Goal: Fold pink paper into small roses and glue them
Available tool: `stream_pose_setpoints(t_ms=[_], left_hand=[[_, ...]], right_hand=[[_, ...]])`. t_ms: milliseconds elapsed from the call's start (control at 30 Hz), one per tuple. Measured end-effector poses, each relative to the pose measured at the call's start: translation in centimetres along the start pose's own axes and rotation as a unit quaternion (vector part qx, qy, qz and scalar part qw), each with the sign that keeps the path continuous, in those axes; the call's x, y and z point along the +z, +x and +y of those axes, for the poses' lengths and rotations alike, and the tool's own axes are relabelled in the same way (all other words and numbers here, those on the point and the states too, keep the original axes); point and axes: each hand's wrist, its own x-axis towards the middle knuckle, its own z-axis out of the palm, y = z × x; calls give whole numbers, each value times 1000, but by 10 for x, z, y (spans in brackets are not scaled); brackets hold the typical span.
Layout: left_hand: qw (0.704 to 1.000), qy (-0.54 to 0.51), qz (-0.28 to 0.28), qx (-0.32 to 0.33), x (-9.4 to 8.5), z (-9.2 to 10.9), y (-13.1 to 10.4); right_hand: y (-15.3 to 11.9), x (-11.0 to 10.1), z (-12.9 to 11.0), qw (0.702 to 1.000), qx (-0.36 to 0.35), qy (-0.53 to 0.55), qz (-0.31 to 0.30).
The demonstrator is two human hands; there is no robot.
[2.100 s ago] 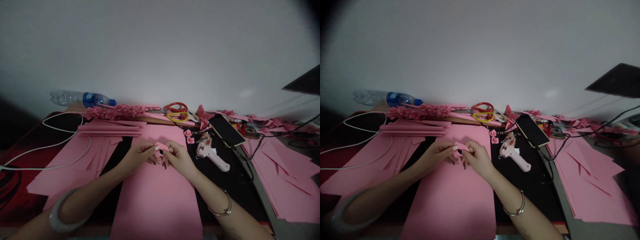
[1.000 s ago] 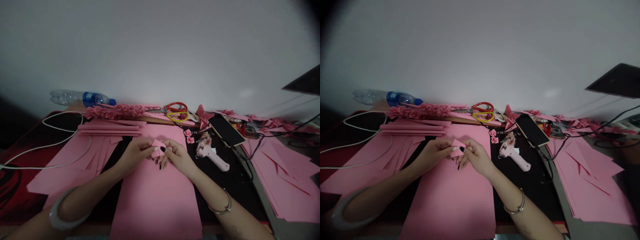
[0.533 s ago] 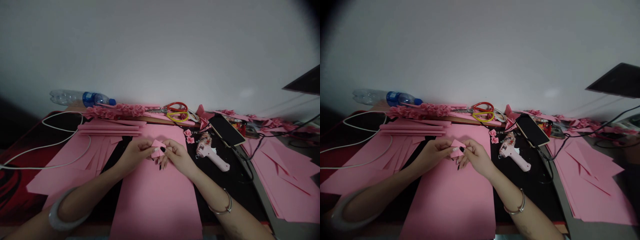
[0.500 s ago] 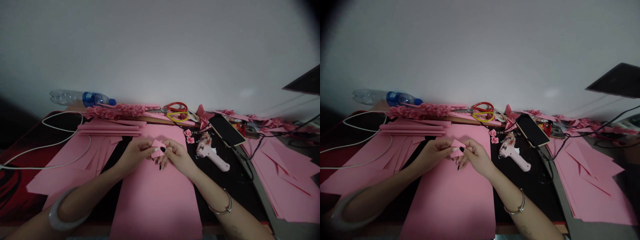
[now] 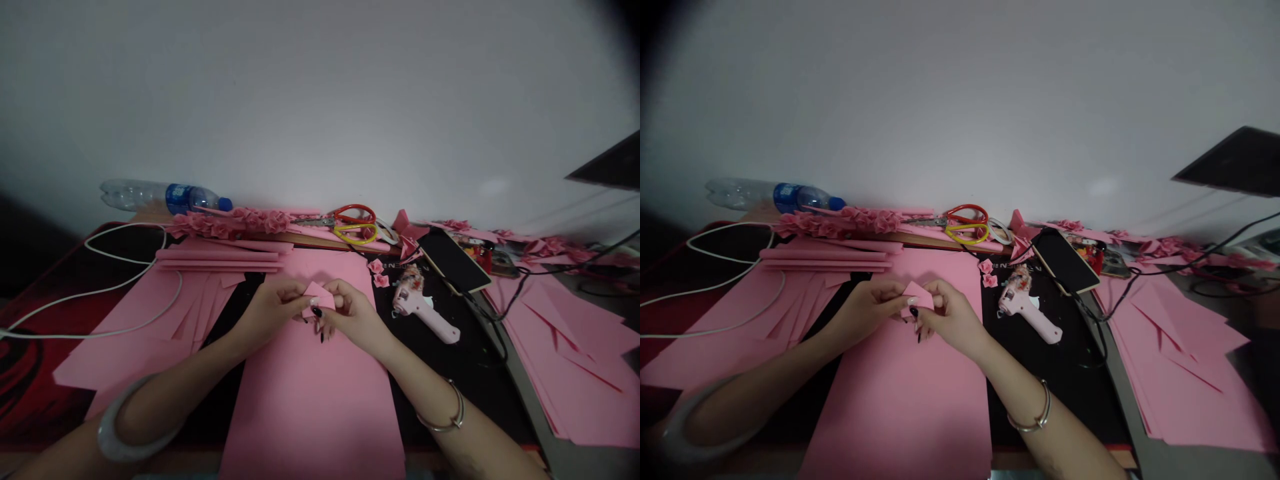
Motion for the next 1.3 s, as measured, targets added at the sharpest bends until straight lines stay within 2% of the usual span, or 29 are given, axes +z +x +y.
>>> stream_pose_setpoints(t_ms=[300, 533, 733, 933, 1300], left_hand=[[999, -9, -4, -44, 1, 5, -1], [994, -63, -46, -77, -2, 9, 1], [991, -93, -43, -86, -5, 7, 2], [990, -67, -60, -105, -6, 7, 3], [996, -6, -76, -38, -8, 4, 5]], right_hand=[[-1, 2, -3, 1000, 14, -20, 1], [1, -3, -3, 1000, 0, -9, -1], [2, -5, -5, 1000, -3, -19, 10], [1, -3, -8, 999, 4, -29, 13], [1, -4, 2, 999, -19, -49, 6]])
